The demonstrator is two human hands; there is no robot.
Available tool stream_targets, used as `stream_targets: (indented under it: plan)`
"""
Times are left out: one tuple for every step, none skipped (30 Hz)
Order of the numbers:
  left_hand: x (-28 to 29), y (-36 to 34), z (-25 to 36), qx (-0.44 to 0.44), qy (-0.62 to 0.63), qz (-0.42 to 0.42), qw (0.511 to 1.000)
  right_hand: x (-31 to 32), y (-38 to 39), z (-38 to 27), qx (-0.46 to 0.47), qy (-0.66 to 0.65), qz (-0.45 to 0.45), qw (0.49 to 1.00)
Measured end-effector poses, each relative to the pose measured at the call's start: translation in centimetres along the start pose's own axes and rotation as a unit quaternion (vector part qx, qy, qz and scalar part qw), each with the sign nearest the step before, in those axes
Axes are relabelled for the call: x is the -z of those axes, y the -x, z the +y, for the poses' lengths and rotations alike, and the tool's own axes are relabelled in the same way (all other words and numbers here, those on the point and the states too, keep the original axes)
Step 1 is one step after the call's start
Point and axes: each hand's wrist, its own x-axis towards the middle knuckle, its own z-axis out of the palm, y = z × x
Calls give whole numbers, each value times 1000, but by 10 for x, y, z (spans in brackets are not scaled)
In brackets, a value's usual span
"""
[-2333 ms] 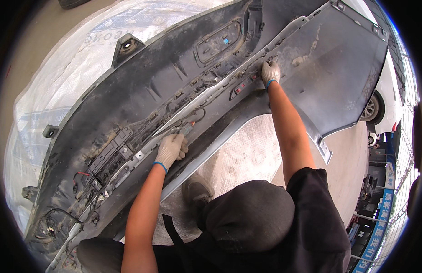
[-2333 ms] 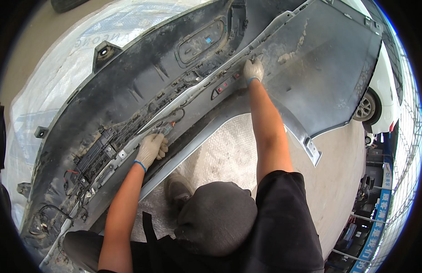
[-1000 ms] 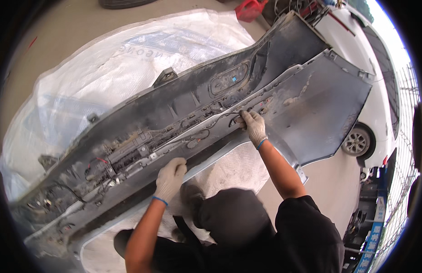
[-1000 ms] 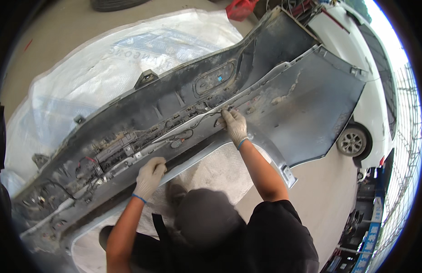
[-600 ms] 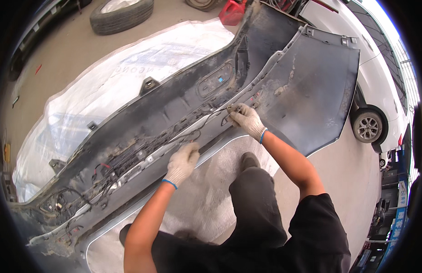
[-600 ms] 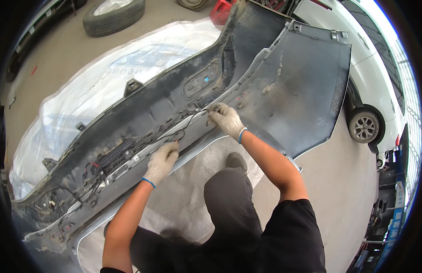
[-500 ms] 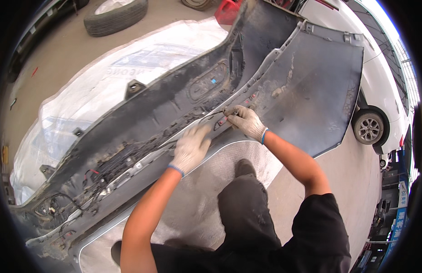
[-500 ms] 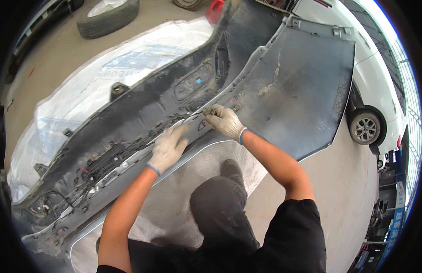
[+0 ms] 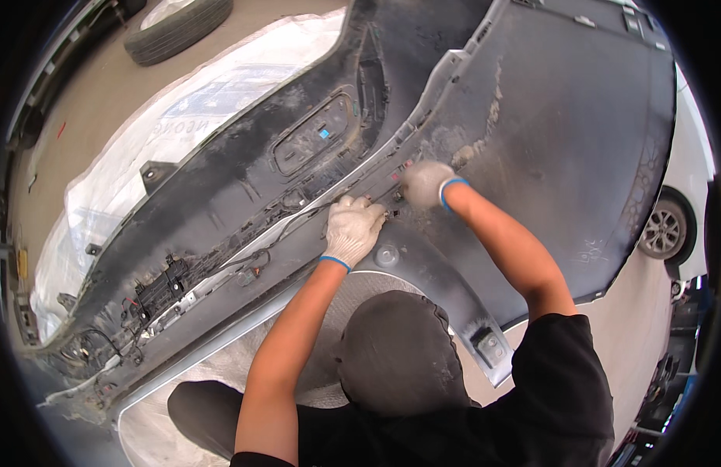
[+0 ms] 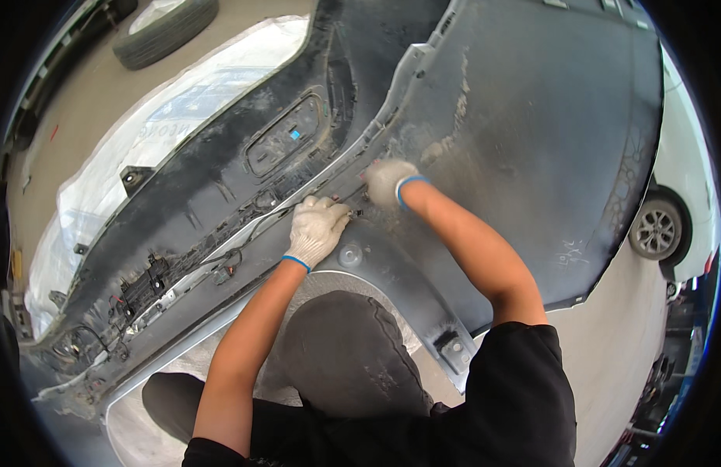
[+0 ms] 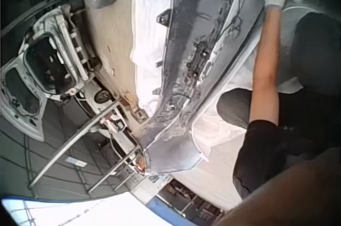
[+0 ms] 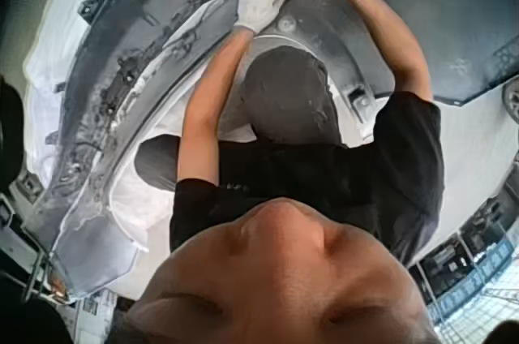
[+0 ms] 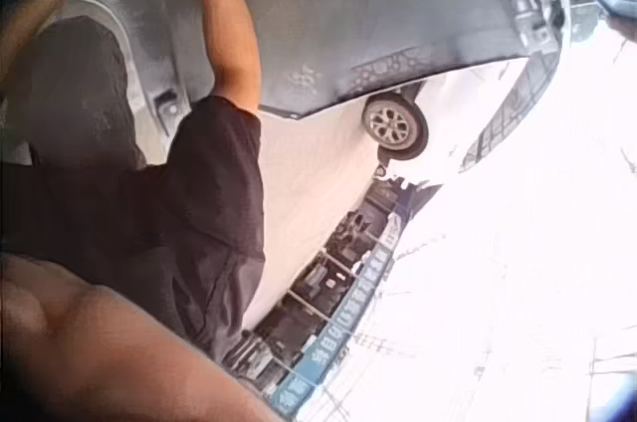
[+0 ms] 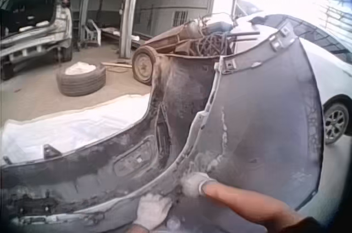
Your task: The person works on the interior of a detached car bumper, disconnecting and reconnecting multiple electrical connectors and wiring harnesses. They manipulate several small plugs and clips along the bumper's internal frame, then lift the bumper to reposition it.
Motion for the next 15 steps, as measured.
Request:
stream_targets:
  plan:
    - [-8, -6, 2, -1, -12, -14, 1000, 3, -2, 9, -33, -13, -5, 999]
    - [-14, -11, 2, 5, -22, -31, 999, 3, -5, 18, -65, -28, -10, 997]
    - [-20, -16, 1, 14, -34, -43, 998, -9, -11, 23, -77, -40, 0, 996]
    - [-25, -22, 2, 23, -45, -55, 997, -14, -11, 24, -88, -51, -1, 995]
    - [-27, -28, 0, 28, -54, -76, 995, -16, -12, 26, -99, -62, 0, 993]
    - [-30, -31, -1, 27, -66, -82, 994, -17, -13, 28, -108, -74, -7, 991]
    - [-34, -34, -2, 27, -77, -87, 993, -20, -14, 31, -103, -80, 0, 991]
    - [-37, -36, -2, 22, -92, -76, 993, -24, -14, 33, -100, -89, 8, 991]
    - [-40, -38, -2, 29, -97, -84, 991, -28, -15, 33, -95, -99, 15, 990]
    - [-43, -42, -2, 36, -99, -90, 990, -30, -15, 34, -88, -99, 24, 991]
    - [-45, -45, -2, 43, -102, -97, 989, -32, -15, 35, -82, -105, 32, 991]
    - [-46, -48, -2, 67, -101, -124, 985, -33, -16, 35, -77, -111, 40, 990]
    - [-48, -49, -1, 84, -94, -138, 982, -35, -14, 35, -73, -123, 45, 989]
    - [-48, -49, 0, 101, -88, -152, 979, -37, -13, 34, -73, -135, 50, 987]
    - [-48, -49, 0, 112, -76, -152, 979, -38, -12, 34, -72, -147, 56, 985]
